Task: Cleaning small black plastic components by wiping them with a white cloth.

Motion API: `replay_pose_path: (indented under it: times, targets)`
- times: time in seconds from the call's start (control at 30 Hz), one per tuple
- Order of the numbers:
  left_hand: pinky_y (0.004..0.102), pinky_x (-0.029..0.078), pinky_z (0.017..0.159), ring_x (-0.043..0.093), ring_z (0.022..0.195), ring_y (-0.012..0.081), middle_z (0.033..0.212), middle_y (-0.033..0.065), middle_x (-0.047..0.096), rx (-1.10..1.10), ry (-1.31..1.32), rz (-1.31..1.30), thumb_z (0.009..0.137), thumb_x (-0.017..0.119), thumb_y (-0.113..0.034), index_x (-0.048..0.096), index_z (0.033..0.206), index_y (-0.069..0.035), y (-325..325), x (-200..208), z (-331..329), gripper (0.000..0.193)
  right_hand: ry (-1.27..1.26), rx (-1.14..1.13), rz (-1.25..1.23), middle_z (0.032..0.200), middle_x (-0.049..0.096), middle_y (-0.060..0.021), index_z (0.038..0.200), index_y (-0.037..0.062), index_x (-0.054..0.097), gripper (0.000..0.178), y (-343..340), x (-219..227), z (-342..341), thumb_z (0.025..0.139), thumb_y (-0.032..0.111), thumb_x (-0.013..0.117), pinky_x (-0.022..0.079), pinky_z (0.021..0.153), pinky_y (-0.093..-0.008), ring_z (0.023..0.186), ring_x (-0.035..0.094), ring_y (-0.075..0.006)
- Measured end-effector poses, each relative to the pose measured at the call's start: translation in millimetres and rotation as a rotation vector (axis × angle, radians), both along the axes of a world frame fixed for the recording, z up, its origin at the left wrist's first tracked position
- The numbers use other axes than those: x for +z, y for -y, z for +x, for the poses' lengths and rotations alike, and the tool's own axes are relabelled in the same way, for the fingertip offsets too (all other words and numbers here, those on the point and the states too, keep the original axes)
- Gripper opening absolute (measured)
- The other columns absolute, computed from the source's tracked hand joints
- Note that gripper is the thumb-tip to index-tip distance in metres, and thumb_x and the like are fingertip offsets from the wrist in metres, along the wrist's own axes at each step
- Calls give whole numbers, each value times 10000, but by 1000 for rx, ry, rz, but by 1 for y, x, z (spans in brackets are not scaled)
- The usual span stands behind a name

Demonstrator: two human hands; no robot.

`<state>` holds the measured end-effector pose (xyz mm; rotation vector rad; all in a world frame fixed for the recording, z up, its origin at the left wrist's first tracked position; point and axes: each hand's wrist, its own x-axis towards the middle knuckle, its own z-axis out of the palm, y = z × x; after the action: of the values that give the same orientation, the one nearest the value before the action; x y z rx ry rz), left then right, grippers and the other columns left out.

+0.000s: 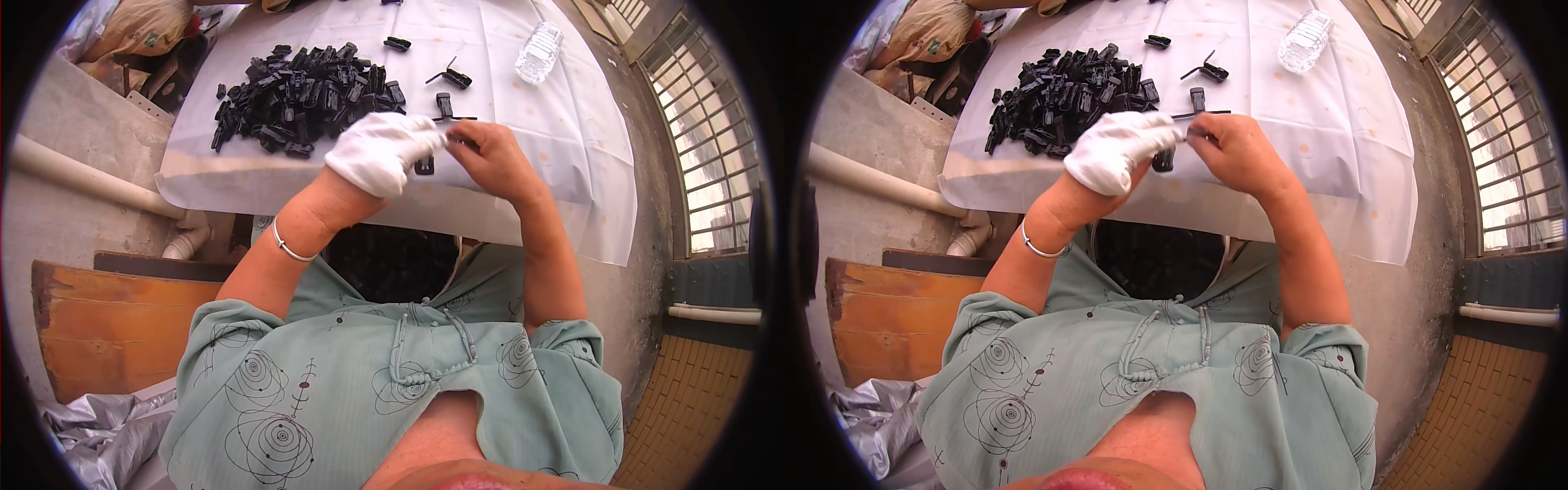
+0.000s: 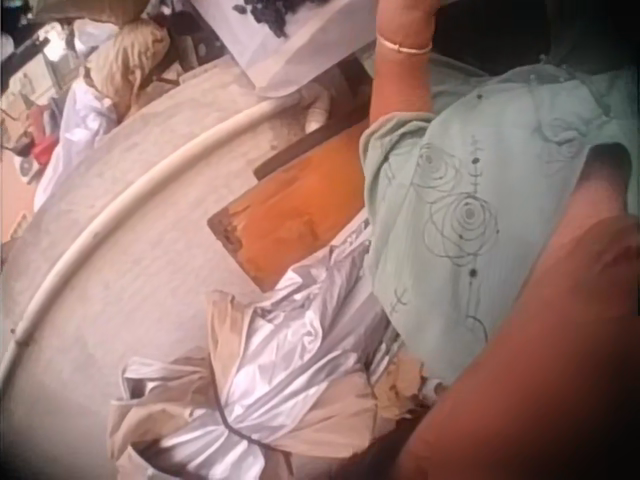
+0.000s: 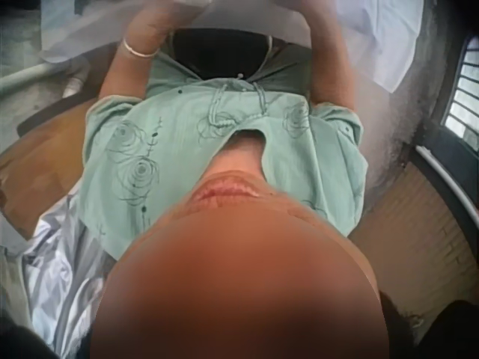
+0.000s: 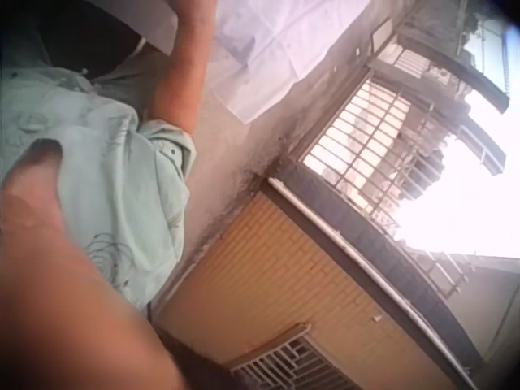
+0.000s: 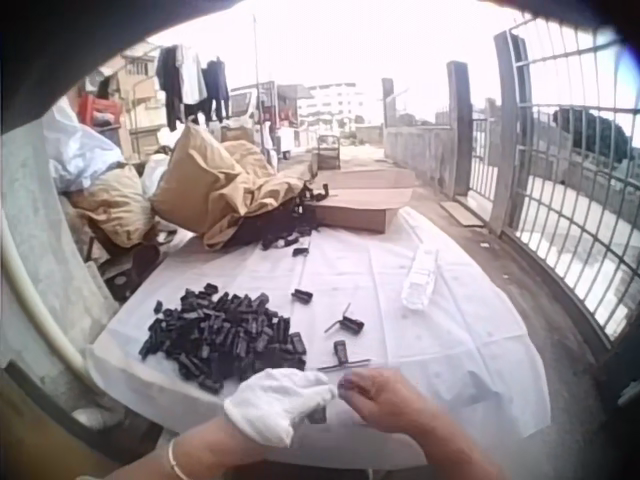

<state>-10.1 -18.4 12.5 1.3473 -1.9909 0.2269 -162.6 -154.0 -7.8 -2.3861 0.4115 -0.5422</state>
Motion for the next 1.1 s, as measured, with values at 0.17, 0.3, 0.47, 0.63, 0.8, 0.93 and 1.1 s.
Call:
replay_pose_path:
  times: [0.17,0.3,0.47,0.63,0.8,0.93,1.1]
  targets:
    - [350,475,655,578,748,274,804,57,600,-230,-6,226,643,639,-44,620,839,-111,-18,13,-20,207,-91,177,511,701,567,23,855,-26,602,98,-9,-1,-17,799,44,562,410,589,-217,670,477,-31]
    - [293,476,706,607,794,193,888,74,630,-296,-353,396,785,610,5,591,944,-52,-33,19,-27,170,-149,413,691,698,549,38,901,-13,603,110,-29,8,-23,825,48,550,393,574,-199,641,461,-28]
    - [176,414,530,470,644,31,826,16,559,-58,-1282,508,882,554,-124,489,1010,-25,-24,4,-17,175,413,10,263,627,436,37,1016,14,575,274,-61,7,-25,748,5,634,313,464,-207,523,358,-45]
    - [163,407,499,490,634,31,820,-3,566,-113,-1292,277,894,548,-153,490,1092,-40,-13,-22,-31,235,644,14,-214,577,432,-23,886,37,596,188,-81,0,-5,721,-7,675,310,418,-229,451,374,-118]
    - [196,446,513,512,620,63,861,27,534,-248,-1418,482,882,503,-55,479,1095,-14,-22,-11,-29,218,594,-339,8,579,449,2,804,17,563,99,-69,0,7,800,62,651,310,429,-218,480,367,-59]
    - [176,432,494,496,605,39,861,23,546,-33,-1251,397,857,546,-45,484,1101,-6,-24,-10,-30,255,470,-109,296,595,455,-2,784,2,544,165,-60,3,4,879,134,572,330,480,-217,535,373,-55]
    - [182,431,486,504,579,29,823,26,568,90,-1201,363,830,560,-24,512,1098,21,-22,-6,-38,276,408,-42,143,591,453,-23,758,-11,550,233,-61,-2,3,911,162,518,365,517,-260,554,385,-101]
